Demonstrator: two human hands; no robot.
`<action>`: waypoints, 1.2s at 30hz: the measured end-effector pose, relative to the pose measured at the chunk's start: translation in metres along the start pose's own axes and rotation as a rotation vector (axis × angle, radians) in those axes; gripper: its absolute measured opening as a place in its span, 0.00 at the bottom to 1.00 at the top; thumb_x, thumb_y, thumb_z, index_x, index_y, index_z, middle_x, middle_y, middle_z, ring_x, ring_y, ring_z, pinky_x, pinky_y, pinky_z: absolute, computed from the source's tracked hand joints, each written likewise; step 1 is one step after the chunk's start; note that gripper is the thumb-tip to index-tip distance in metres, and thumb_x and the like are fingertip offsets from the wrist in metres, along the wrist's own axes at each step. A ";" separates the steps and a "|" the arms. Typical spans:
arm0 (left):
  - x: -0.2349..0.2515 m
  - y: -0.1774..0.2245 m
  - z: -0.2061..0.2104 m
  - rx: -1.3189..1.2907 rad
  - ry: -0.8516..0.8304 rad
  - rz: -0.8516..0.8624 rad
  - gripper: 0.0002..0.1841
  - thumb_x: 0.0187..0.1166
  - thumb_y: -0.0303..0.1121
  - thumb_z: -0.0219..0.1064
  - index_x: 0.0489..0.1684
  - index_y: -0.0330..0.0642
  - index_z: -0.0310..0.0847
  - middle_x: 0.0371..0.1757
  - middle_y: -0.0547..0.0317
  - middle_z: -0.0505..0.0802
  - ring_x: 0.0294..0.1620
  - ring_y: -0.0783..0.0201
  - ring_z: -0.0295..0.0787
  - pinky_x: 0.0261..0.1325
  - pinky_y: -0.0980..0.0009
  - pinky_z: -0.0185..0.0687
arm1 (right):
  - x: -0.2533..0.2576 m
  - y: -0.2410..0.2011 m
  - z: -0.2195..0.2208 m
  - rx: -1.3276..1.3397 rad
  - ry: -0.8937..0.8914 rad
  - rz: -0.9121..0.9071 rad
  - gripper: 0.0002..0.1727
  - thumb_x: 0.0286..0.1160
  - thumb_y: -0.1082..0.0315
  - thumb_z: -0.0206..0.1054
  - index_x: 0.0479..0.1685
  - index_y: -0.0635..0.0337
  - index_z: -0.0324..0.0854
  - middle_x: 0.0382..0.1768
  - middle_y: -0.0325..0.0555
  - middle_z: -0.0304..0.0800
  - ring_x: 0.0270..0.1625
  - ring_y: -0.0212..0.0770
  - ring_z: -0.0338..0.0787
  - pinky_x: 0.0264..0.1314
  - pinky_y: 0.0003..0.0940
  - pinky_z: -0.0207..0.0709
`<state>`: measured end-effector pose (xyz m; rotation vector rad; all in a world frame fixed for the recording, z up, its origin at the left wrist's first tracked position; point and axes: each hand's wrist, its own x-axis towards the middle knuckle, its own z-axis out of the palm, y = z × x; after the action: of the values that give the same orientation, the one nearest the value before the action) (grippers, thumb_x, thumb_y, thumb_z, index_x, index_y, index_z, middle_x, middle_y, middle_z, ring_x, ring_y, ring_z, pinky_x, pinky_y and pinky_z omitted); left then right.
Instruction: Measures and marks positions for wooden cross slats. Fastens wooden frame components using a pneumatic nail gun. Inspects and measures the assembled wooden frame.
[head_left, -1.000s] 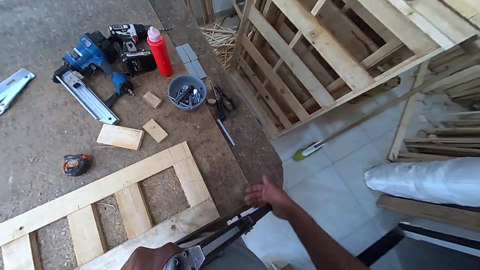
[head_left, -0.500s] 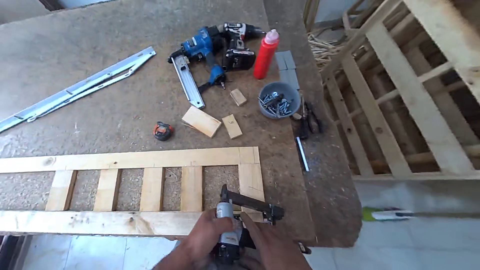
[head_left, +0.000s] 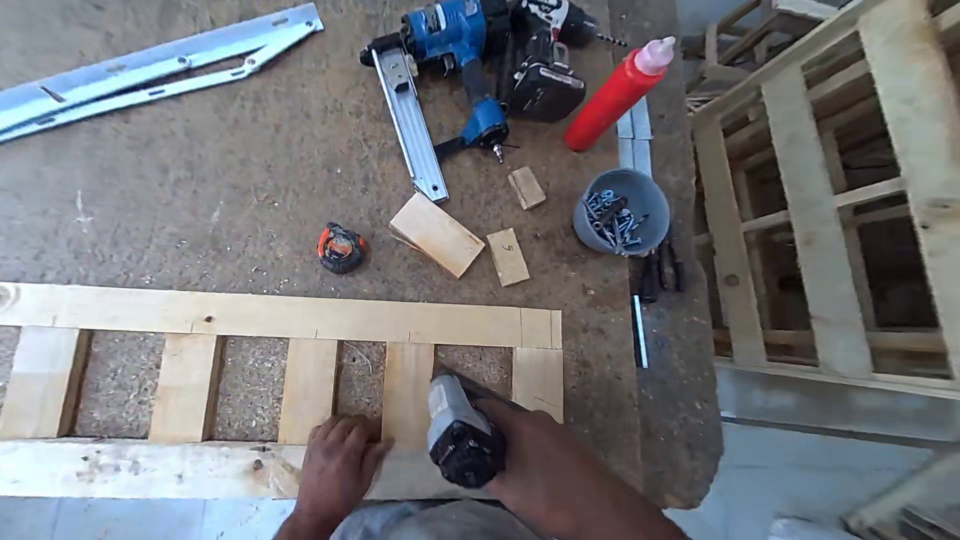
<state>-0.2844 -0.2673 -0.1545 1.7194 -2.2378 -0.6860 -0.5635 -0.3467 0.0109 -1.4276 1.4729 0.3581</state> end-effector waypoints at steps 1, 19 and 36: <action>-0.003 -0.009 0.006 0.038 0.018 0.058 0.22 0.84 0.58 0.60 0.43 0.51 0.92 0.48 0.58 0.96 0.54 0.51 0.93 0.55 0.47 0.87 | 0.014 -0.006 -0.005 -0.004 -0.013 0.017 0.32 0.71 0.44 0.70 0.73 0.48 0.77 0.48 0.52 0.92 0.54 0.55 0.93 0.52 0.63 0.84; -0.013 -0.013 0.015 0.091 0.040 0.070 0.17 0.83 0.55 0.61 0.25 0.60 0.82 0.38 0.67 0.90 0.43 0.62 0.86 0.45 0.60 0.76 | 0.072 -0.015 -0.015 -0.084 -0.193 0.209 0.42 0.54 0.46 0.80 0.78 0.39 0.73 0.38 0.48 0.93 0.43 0.56 0.95 0.37 0.63 0.85; -0.015 -0.016 0.017 0.124 0.037 0.082 0.17 0.82 0.57 0.62 0.27 0.59 0.81 0.39 0.66 0.90 0.44 0.62 0.85 0.46 0.61 0.74 | 0.069 -0.009 -0.016 -0.046 -0.217 0.245 0.42 0.53 0.43 0.80 0.75 0.39 0.74 0.37 0.45 0.94 0.42 0.52 0.96 0.39 0.61 0.86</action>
<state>-0.2749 -0.2521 -0.1759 1.6693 -2.3554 -0.5026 -0.5480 -0.4011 -0.0323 -1.2030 1.4696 0.6814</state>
